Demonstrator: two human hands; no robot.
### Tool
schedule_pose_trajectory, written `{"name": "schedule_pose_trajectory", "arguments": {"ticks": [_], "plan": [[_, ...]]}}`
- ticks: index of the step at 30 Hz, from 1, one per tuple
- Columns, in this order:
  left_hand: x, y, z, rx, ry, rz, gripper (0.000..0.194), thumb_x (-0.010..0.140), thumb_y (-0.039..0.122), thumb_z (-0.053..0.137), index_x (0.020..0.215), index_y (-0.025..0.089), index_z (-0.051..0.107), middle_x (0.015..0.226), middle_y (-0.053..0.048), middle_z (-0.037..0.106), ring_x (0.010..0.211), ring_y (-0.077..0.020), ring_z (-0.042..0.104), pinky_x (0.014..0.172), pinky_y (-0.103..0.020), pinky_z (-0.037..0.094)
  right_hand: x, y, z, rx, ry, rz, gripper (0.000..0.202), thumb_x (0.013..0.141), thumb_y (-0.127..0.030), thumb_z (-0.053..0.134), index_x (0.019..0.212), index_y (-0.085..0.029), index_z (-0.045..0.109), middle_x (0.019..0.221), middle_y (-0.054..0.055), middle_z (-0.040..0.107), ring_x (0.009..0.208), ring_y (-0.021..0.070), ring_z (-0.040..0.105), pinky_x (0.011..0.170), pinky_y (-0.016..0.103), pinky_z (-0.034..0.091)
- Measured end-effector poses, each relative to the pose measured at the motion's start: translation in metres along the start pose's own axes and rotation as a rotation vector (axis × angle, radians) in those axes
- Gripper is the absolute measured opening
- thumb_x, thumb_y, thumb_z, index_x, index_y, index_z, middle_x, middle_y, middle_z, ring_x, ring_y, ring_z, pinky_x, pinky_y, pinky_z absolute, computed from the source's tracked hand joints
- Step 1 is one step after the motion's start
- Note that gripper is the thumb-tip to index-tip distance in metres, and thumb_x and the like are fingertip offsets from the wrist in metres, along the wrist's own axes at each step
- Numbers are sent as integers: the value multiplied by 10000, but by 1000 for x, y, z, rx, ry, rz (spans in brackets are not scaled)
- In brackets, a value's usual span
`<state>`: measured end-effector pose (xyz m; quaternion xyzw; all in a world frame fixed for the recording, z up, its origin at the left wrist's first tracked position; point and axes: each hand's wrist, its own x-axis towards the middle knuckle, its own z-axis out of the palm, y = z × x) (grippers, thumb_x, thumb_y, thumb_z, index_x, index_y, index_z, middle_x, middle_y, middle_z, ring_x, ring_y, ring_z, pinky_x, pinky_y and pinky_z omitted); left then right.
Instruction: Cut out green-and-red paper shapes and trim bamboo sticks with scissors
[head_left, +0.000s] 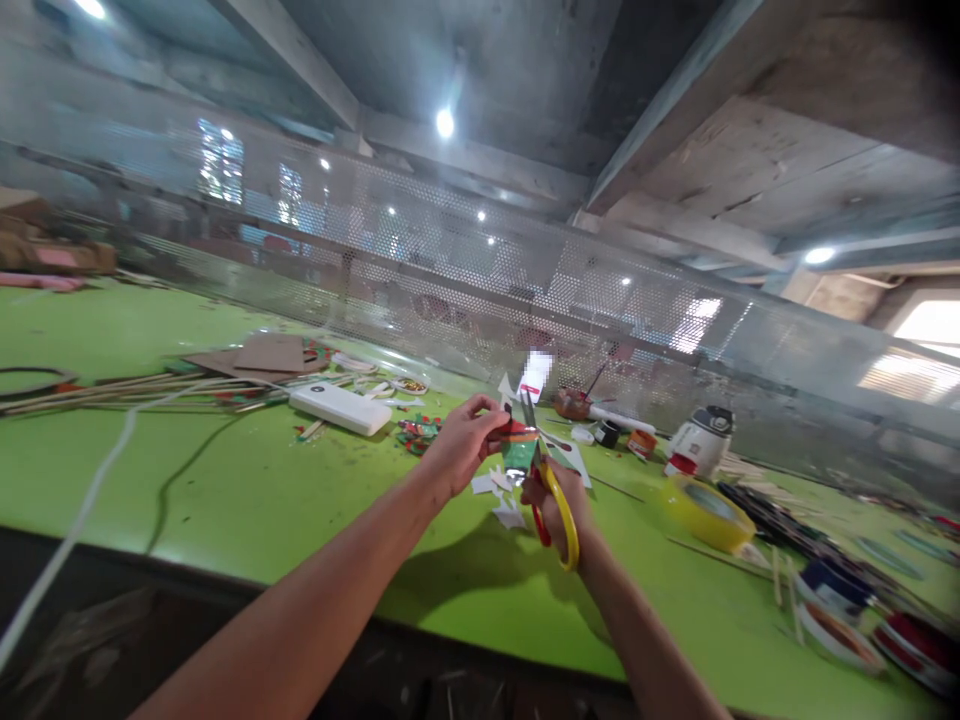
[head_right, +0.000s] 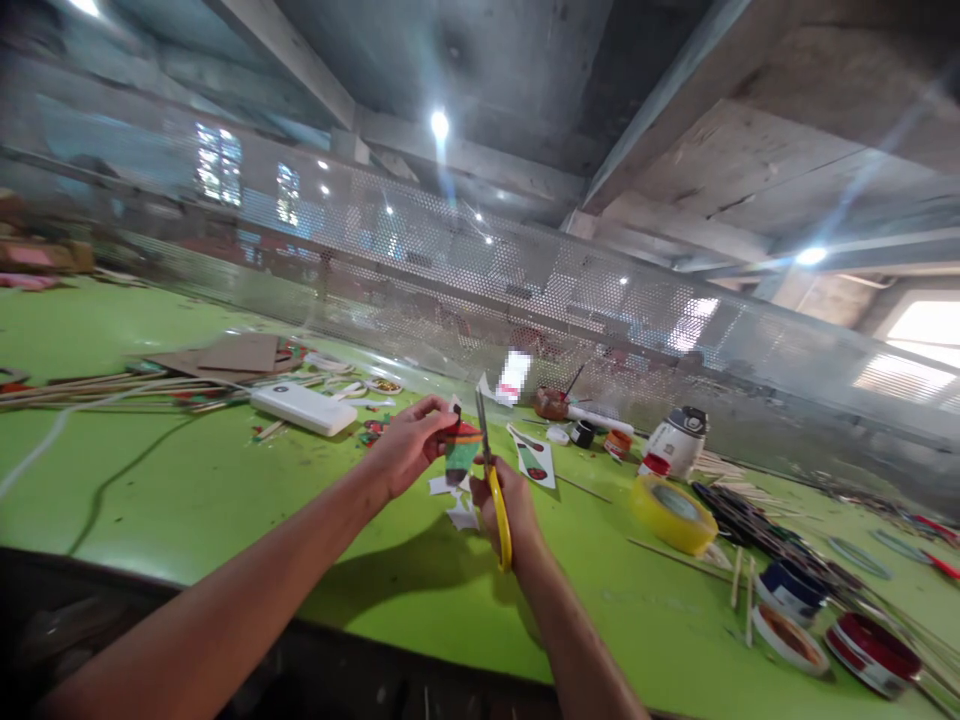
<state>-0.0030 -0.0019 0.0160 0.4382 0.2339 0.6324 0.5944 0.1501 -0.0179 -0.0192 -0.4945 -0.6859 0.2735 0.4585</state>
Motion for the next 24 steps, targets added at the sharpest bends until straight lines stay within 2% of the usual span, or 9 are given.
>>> {"name": "schedule_pose_trajectory", "arguments": {"ticks": [2, 6, 10, 13, 18, 24], "plan": [[3, 2, -4, 53, 37, -24, 135, 666, 160, 642, 747, 162, 534, 648, -12, 597, 588, -128, 587, 532, -235, 429, -3, -6, -3, 28, -87, -45, 294, 650, -232, 528, 922, -149, 601, 583, -3, 561, 550, 160, 529, 509, 262, 407], [7, 6, -11, 190, 66, -24, 112, 665, 169, 652, 761, 139, 602, 621, -19, 609, 557, -117, 579, 568, -242, 440, -7, -12, -8, 52, -219, -132, 381, 669, -232, 515, 1030, -140, 595, 640, 1, 574, 616, 162, 542, 567, 269, 424], [8, 5, -13, 287, -16, -12, 160, 670, 261, 700, 706, 137, 605, 574, -5, 580, 523, -98, 537, 532, -223, 406, -8, -11, -8, 78, -225, -121, 360, 704, -248, 521, 1037, -131, 591, 655, -4, 549, 594, 149, 529, 539, 259, 415], [6, 4, -11, 337, -54, 13, 163, 686, 273, 690, 700, 135, 603, 579, -5, 578, 522, -93, 523, 522, -219, 399, -10, -11, -7, 111, -212, -96, 281, 717, -245, 518, 968, -140, 592, 599, -24, 517, 516, 119, 482, 478, 232, 382], [4, 4, -7, 333, -40, 11, 113, 695, 238, 658, 702, 142, 597, 584, -21, 587, 526, -113, 539, 536, -246, 423, -11, -10, -6, 114, -186, -95, 106, 694, -229, 523, 770, -163, 559, 518, -43, 472, 455, 97, 418, 429, 212, 334], [3, 3, -6, 299, -30, -1, 99, 691, 232, 655, 697, 153, 595, 573, -26, 589, 518, -123, 542, 533, -262, 426, -10, -6, -5, 115, -175, -115, 144, 714, -234, 529, 824, -156, 581, 549, -40, 487, 475, 96, 424, 449, 214, 340]]}}
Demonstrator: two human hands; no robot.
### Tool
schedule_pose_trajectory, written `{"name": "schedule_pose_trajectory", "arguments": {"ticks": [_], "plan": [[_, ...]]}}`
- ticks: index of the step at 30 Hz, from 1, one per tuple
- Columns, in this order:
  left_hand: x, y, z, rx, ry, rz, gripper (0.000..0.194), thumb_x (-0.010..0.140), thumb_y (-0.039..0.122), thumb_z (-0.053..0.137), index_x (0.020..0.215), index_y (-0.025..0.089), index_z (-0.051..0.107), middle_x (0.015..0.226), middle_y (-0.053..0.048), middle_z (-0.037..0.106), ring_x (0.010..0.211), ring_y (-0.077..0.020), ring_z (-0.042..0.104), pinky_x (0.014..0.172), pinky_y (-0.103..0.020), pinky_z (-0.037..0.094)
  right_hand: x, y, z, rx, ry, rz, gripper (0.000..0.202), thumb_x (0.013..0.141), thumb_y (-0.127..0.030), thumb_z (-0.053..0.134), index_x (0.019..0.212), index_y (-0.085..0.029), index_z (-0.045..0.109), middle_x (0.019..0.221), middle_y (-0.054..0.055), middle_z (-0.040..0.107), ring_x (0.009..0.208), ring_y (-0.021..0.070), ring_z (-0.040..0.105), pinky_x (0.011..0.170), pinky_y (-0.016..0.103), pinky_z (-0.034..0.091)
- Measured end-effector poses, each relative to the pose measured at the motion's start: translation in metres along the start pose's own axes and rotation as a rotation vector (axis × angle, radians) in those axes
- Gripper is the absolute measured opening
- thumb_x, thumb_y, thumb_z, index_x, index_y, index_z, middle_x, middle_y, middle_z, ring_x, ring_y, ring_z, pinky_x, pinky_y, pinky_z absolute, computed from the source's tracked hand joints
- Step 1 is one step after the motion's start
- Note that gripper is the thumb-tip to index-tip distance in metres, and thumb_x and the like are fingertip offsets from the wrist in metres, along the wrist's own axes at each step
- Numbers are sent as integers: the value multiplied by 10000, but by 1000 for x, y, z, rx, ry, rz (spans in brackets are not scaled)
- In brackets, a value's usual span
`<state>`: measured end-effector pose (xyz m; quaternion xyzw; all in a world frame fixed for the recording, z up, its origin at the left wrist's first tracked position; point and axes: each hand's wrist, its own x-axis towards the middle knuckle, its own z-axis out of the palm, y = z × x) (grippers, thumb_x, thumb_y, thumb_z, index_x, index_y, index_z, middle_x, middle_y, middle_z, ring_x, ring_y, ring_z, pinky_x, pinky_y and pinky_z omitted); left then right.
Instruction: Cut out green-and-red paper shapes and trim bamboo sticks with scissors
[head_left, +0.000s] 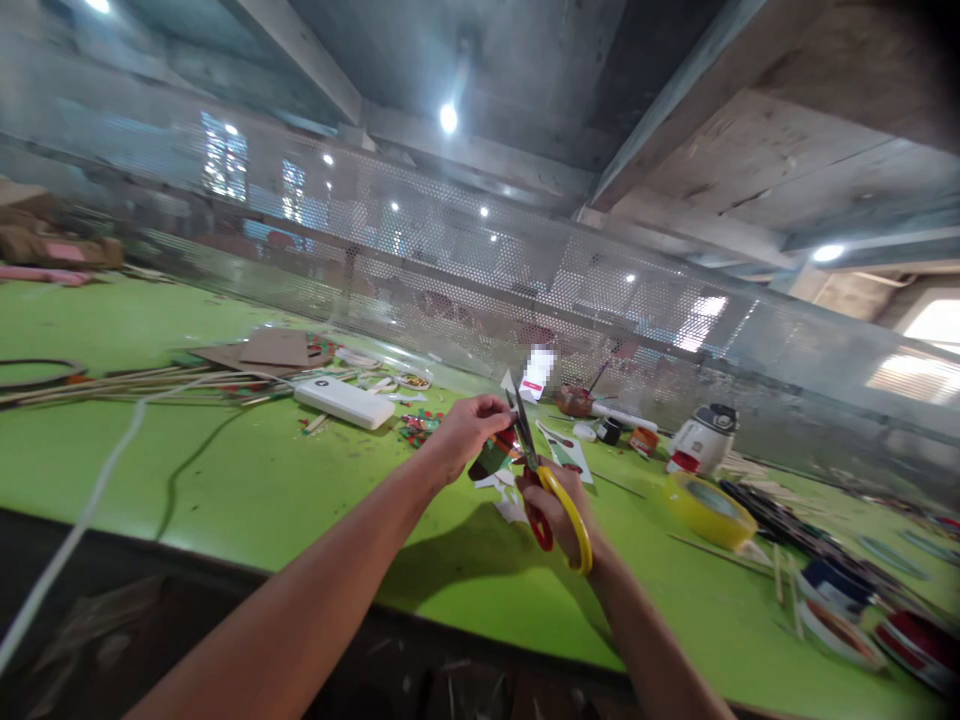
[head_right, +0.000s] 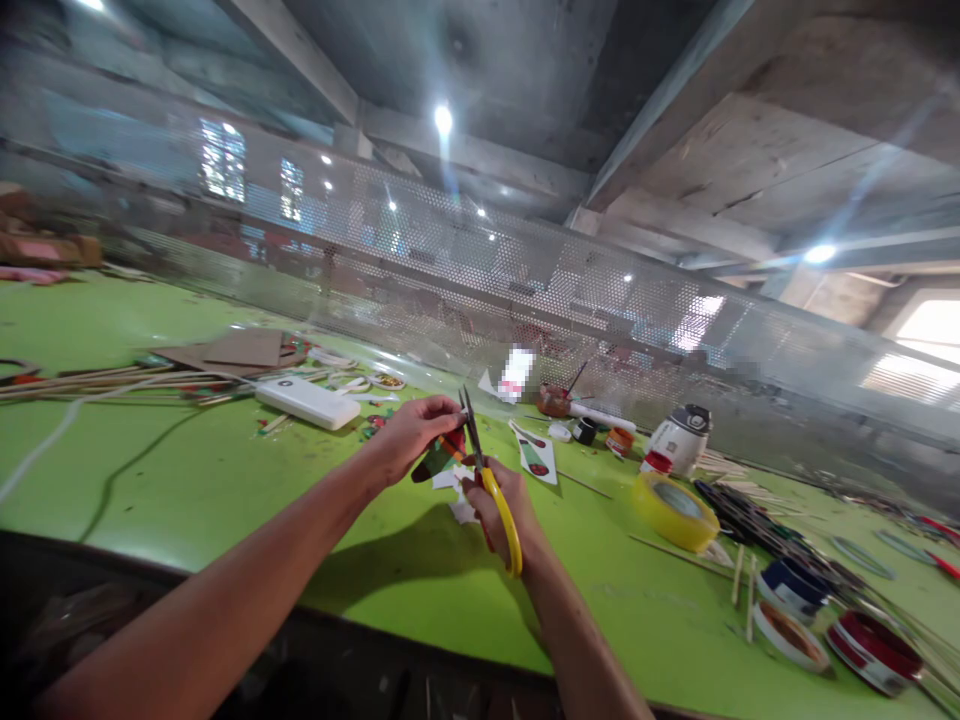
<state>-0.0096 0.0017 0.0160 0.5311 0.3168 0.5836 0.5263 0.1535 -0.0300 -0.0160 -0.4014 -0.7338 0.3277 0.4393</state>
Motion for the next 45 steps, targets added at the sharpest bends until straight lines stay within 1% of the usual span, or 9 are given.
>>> {"name": "schedule_pose_trajectory", "arguments": {"ticks": [6, 12, 19, 23, 26, 35, 39, 41, 45], "plan": [[0, -2, 0, -7, 5, 1, 110, 689, 236, 659, 697, 146, 596, 571, -27, 592, 513, -119, 539, 529, -256, 418, 0, -1, 0, -36, -8, -1, 155, 722, -253, 517, 830, -160, 579, 552, -41, 480, 482, 102, 418, 456, 220, 333], [-1, -1, 2, -13, 19, 8, 106, 688, 226, 663, 684, 142, 597, 557, -22, 585, 508, -111, 527, 525, -245, 410, 1, -2, -1, -122, 34, -41, 69, 700, -225, 523, 723, -174, 564, 524, -43, 464, 490, 109, 412, 482, 230, 339], [0, -2, 2, -33, 24, 11, 93, 677, 207, 655, 667, 147, 585, 544, -15, 580, 509, -108, 524, 518, -234, 405, 1, 0, -1, -177, 44, -60, 173, 735, -226, 531, 860, -163, 633, 512, -45, 466, 485, 116, 421, 483, 231, 339], [-1, -1, 3, -37, 30, 1, 88, 684, 201, 642, 659, 146, 578, 533, -7, 569, 486, -101, 507, 507, -232, 394, 1, 2, -1, -206, 38, -40, 262, 754, -258, 522, 961, -147, 638, 525, -42, 471, 466, 113, 410, 473, 234, 338], [-1, -1, 3, -49, 23, -19, 92, 687, 203, 640, 653, 149, 574, 531, -12, 569, 476, -100, 498, 503, -236, 388, 1, 3, -1, -219, 34, -47, 276, 766, -259, 518, 985, -145, 639, 563, -31, 496, 481, 111, 421, 479, 230, 346], [-1, -2, 3, -76, 30, -54, 118, 665, 223, 667, 658, 156, 569, 538, -2, 567, 484, -102, 504, 500, -229, 377, -2, 2, 6, -206, 89, -27, 271, 801, -300, 497, 940, -135, 662, 551, -15, 519, 468, 110, 417, 447, 221, 313], [-1, -3, 1, -70, -27, -91, 158, 684, 261, 679, 683, 156, 562, 549, 0, 562, 468, -99, 493, 474, -226, 373, -2, 2, 6, -237, 145, -44, 265, 816, -339, 490, 790, -141, 663, 572, 10, 549, 521, 135, 469, 478, 233, 347], [-2, -2, 0, -65, -47, -97, 164, 690, 262, 683, 701, 154, 560, 564, 1, 562, 481, -99, 504, 484, -224, 383, 1, 5, 5, -245, 192, -48, 267, 796, -368, 521, 769, -140, 658, 580, 18, 561, 538, 146, 493, 491, 240, 368], [-3, -1, 1, -48, -89, -125, 152, 706, 261, 670, 748, 158, 566, 582, 5, 561, 495, -104, 521, 509, -238, 407, 6, 9, -2, -124, 256, 17, 361, 769, -413, 564, 953, -113, 646, 510, -8, 530, 468, 146, 500, 462, 246, 397]]}}
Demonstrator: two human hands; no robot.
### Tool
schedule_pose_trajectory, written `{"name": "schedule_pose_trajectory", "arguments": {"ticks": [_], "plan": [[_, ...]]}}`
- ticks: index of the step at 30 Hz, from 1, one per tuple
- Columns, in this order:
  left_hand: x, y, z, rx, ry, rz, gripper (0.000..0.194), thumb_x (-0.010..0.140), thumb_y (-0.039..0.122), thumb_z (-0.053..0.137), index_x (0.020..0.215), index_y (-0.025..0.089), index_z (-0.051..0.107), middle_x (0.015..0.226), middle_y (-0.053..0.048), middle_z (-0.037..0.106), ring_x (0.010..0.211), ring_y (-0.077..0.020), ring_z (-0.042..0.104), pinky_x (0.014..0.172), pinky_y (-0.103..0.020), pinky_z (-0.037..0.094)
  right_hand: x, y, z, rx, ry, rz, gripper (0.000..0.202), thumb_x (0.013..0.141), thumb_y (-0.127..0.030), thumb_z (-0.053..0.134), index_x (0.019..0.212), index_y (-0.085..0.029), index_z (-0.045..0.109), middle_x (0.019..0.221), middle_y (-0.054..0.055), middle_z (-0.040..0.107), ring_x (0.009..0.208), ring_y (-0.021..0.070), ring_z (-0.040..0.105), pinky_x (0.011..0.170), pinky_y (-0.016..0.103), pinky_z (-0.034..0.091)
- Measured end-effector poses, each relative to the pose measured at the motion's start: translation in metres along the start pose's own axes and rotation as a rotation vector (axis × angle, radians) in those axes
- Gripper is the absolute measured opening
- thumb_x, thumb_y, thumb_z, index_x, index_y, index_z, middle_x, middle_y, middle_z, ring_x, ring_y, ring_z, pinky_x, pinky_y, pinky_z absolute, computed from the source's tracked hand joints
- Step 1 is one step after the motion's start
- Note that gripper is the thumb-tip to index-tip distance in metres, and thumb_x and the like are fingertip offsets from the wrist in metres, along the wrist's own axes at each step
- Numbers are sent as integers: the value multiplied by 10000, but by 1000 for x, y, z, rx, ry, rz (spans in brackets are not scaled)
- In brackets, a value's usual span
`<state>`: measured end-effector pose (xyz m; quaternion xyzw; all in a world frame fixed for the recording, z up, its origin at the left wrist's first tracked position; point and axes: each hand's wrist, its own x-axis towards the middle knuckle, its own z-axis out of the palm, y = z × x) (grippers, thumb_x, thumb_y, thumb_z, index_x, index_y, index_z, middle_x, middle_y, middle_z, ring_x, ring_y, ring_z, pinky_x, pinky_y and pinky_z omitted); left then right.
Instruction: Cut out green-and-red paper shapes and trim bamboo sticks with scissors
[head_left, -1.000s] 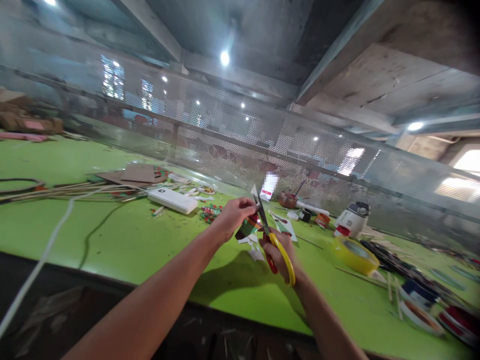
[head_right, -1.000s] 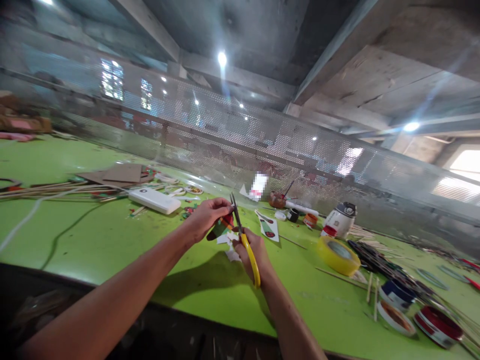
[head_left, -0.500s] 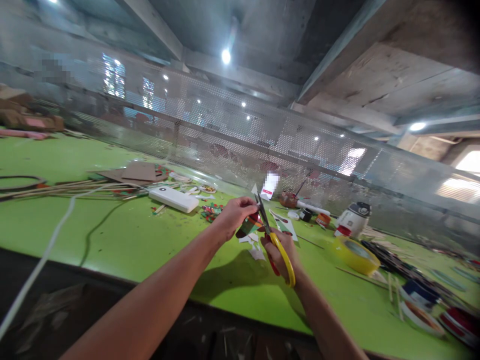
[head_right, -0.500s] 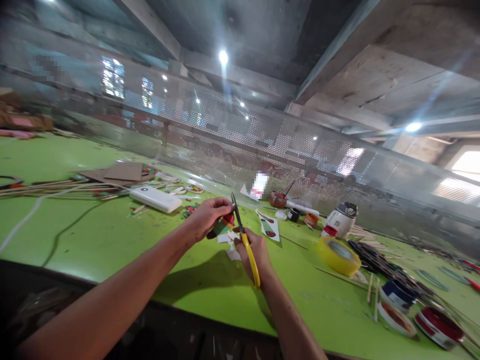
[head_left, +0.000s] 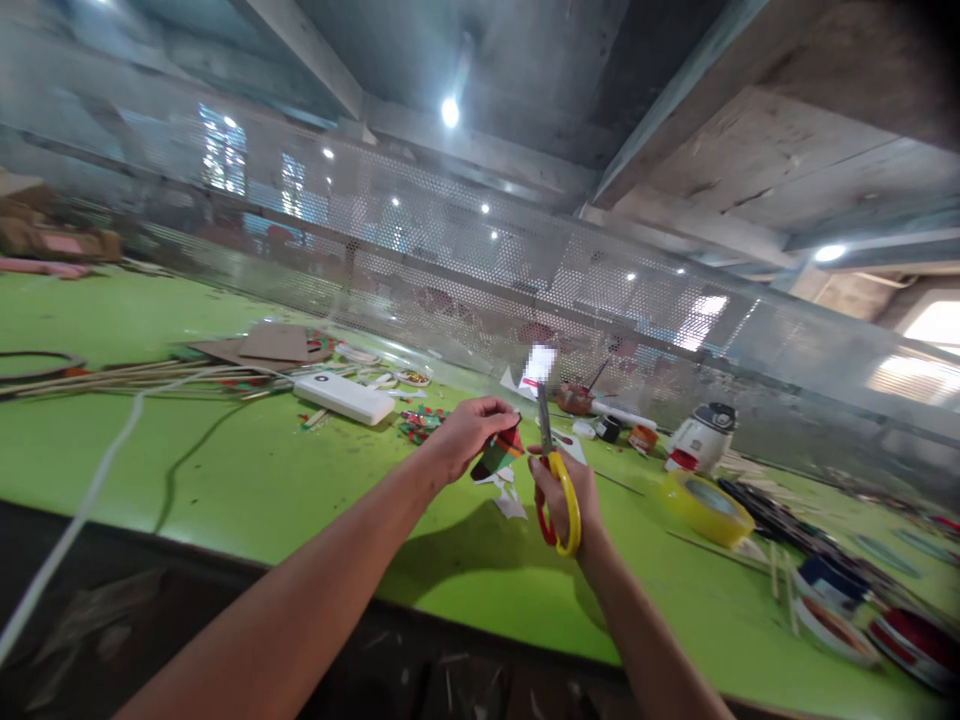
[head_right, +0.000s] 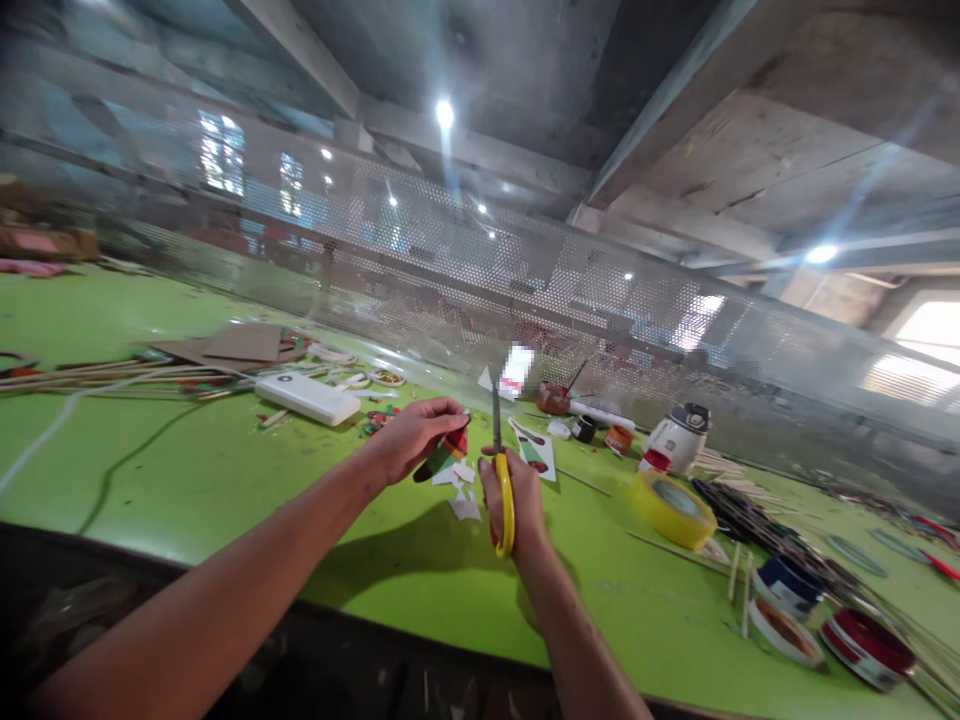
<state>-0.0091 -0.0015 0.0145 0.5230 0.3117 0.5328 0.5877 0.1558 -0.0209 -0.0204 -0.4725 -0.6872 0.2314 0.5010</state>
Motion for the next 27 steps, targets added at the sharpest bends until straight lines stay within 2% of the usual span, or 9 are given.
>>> {"name": "schedule_pose_trajectory", "arguments": {"ticks": [7, 11, 14, 16, 19, 21, 22, 25, 27], "plan": [[-2, -5, 4, 221, -250, 10, 157, 715, 240, 657, 842, 149, 637, 665, -31, 619, 573, -120, 558, 612, -276, 439, 5, -2, -8, 347, 57, -33, 386, 768, -430, 606, 1025, -142, 614, 640, -2, 585, 558, 145, 566, 586, 292, 484], [-3, -8, 8, 194, -399, 5, 253, 663, 220, 714, 873, 162, 585, 706, -35, 630, 641, -148, 591, 632, -291, 456, 4, -6, -11, 340, 9, -42, 381, 709, -310, 664, 1053, -166, 590, 673, -29, 557, 583, 128, 539, 576, 270, 478], [-4, -8, 10, 177, -420, -37, 314, 630, 237, 742, 861, 175, 539, 678, -23, 622, 612, -153, 592, 586, -279, 447, 1, -11, -13, 275, -55, -15, 361, 681, -231, 650, 1031, -164, 596, 646, -42, 533, 573, 116, 508, 549, 249, 467], [-2, -7, 9, 240, -380, -50, 326, 636, 284, 744, 872, 176, 546, 666, -20, 625, 588, -147, 584, 571, -273, 435, 0, -13, -14, 256, -36, -17, 345, 688, -217, 631, 1027, -163, 594, 635, -47, 524, 545, 103, 490, 526, 237, 458], [3, -5, 2, 327, -157, -48, 330, 687, 427, 695, 846, 158, 591, 676, -44, 636, 580, -150, 575, 572, -282, 423, 3, -11, -14, 322, 118, -33, 346, 699, -230, 625, 1037, -168, 582, 639, -53, 514, 531, 92, 489, 524, 234, 471], [7, -5, -3, 271, 7, -90, 417, 737, 548, 595, 803, 136, 609, 666, -69, 627, 578, -165, 573, 584, -309, 428, 7, -7, -15, 414, 287, -24, 341, 699, -258, 634, 1026, -174, 581, 654, -52, 519, 544, 92, 511, 545, 242, 486], [8, -5, -4, 201, 37, -123, 470, 758, 591, 539, 801, 129, 611, 671, -82, 625, 594, -177, 579, 598, -323, 432, 10, -5, -16, 461, 373, -11, 341, 697, -276, 641, 1017, -177, 580, 657, -52, 524, 546, 94, 523, 549, 247, 490], [4, -7, 1, 42, -94, -147, 519, 782, 609, 484, 867, 118, 624, 790, -107, 634, 707, -195, 591, 657, -332, 435, 19, 1, -18, 552, 571, 32, 343, 698, -314, 639, 1006, -178, 571, 646, -56, 529, 516, 98, 538, 529, 254, 485], [-1, -12, 12, 84, -224, -90, 457, 777, 553, 546, 928, 130, 629, 888, -104, 632, 789, -191, 579, 675, -309, 423, 21, 2, -18, 539, 642, 32, 335, 711, -304, 623, 1016, -181, 563, 645, -57, 528, 506, 97, 534, 519, 252, 480]]}}
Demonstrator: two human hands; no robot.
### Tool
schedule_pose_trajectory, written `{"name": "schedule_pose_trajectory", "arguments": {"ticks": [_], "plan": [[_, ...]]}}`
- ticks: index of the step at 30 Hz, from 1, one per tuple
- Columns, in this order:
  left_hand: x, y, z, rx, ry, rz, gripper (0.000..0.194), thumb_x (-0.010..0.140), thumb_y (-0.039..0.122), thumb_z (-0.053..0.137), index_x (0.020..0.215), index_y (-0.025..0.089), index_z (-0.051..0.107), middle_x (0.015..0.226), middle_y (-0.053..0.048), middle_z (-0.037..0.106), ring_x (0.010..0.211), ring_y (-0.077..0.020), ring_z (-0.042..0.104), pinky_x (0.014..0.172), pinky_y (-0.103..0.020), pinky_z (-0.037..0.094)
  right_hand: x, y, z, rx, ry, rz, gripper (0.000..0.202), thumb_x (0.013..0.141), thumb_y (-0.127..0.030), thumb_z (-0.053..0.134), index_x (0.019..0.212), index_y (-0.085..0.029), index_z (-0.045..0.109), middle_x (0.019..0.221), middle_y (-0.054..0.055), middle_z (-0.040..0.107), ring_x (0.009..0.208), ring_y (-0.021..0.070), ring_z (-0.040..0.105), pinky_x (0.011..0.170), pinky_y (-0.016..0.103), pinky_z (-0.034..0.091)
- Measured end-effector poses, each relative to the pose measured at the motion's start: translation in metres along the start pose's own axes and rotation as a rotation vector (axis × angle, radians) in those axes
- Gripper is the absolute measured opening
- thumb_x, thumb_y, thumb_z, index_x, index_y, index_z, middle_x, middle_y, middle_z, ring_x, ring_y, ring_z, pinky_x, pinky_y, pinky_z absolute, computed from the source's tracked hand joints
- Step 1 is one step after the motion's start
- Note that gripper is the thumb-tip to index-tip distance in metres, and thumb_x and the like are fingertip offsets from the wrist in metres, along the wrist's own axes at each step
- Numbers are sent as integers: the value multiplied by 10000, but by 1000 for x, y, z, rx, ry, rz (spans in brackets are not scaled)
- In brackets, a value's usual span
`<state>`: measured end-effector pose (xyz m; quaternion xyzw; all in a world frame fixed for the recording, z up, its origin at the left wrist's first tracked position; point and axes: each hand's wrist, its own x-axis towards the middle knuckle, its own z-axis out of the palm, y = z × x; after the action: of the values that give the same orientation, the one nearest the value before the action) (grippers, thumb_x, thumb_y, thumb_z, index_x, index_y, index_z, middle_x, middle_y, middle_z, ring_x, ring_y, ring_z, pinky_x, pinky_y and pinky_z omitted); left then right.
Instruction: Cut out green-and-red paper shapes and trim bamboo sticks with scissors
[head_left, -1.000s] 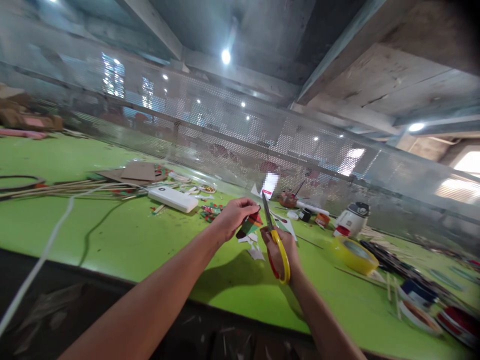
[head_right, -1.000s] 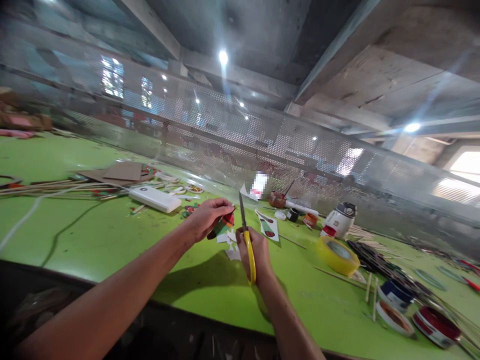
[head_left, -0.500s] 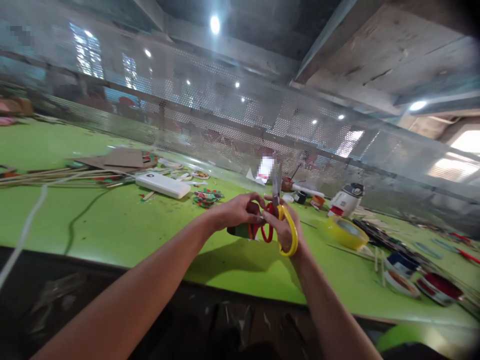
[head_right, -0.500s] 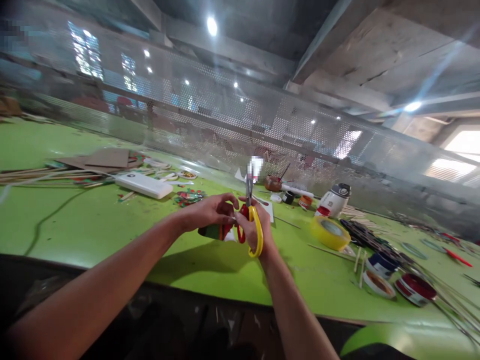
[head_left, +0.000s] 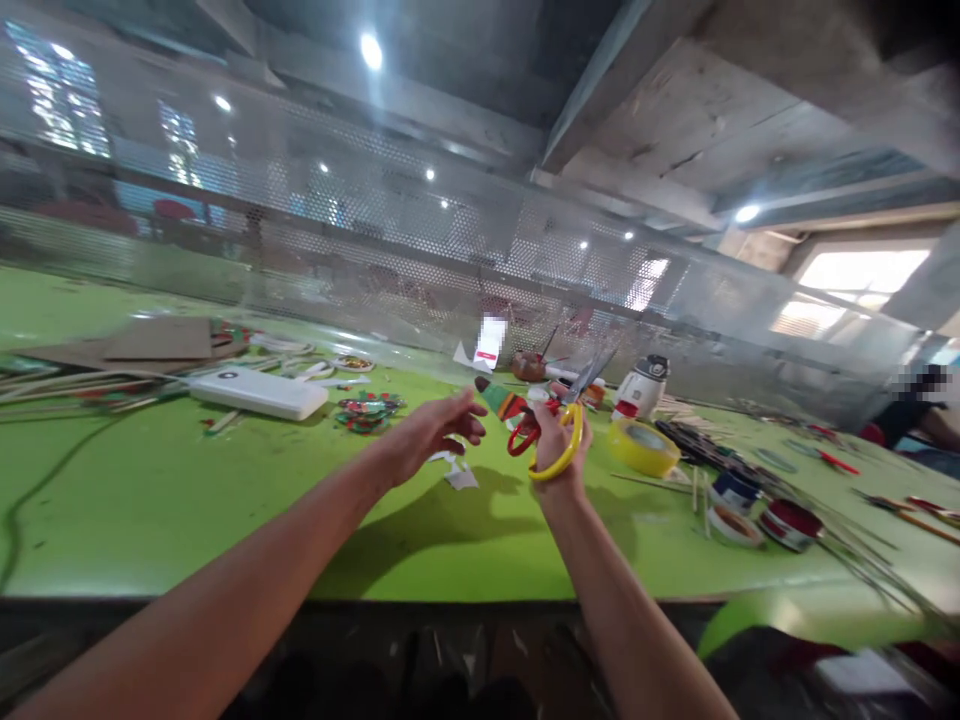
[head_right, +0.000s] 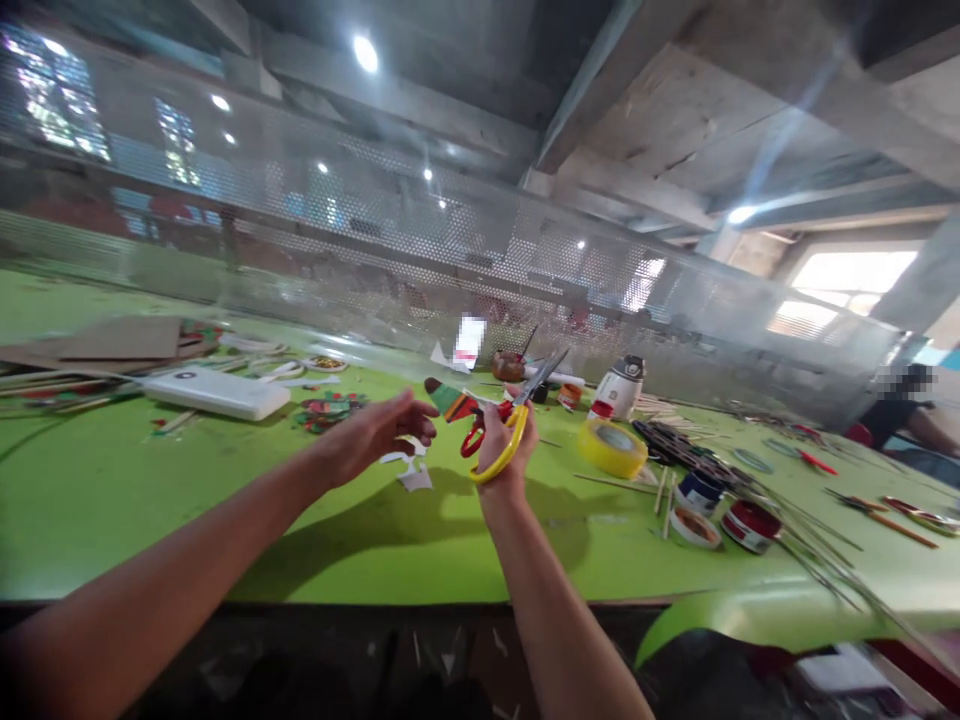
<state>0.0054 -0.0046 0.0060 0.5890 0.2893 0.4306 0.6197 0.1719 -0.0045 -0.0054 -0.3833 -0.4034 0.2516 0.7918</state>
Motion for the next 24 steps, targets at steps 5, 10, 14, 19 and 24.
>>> {"name": "schedule_pose_trajectory", "arguments": {"ticks": [5, 10, 14, 19, 24], "plan": [[2, -17, 28, 56, -26, 121, 307, 735, 404, 668, 880, 134, 649, 798, -60, 615, 714, -142, 532, 620, -260, 378, -14, 0, 5, -193, -45, -182, 325, 750, -200, 560, 1074, -192, 538, 679, -48, 525, 539, 96, 517, 503, 223, 464], [7, -18, 24, -74, 104, 161, 202, 695, 283, 699, 815, 122, 675, 706, -48, 617, 625, -118, 508, 580, -251, 353, -30, -5, 9, -176, -188, -227, 311, 773, -185, 540, 1084, -177, 520, 646, -55, 495, 498, 95, 493, 471, 224, 458], [3, -9, 17, -125, 79, 164, 182, 652, 197, 713, 817, 125, 686, 786, -78, 648, 692, -139, 540, 602, -254, 368, -34, -10, 9, -187, -225, -213, 306, 795, -197, 543, 1100, -185, 509, 614, -71, 468, 470, 88, 471, 498, 235, 462], [0, -8, 24, -155, 23, 115, 203, 660, 226, 718, 834, 134, 672, 816, -72, 639, 681, -128, 525, 600, -252, 368, -34, -9, 7, -264, -223, -233, 338, 798, -202, 547, 1133, -193, 498, 709, -30, 517, 536, 107, 511, 504, 236, 466], [3, -11, 29, -153, 72, 122, 140, 671, 236, 702, 714, 118, 642, 668, -22, 579, 568, -84, 446, 571, -246, 336, -35, -9, 8, -277, -216, -238, 335, 793, -213, 553, 1125, -192, 508, 716, -25, 525, 563, 113, 520, 508, 233, 464]]}}
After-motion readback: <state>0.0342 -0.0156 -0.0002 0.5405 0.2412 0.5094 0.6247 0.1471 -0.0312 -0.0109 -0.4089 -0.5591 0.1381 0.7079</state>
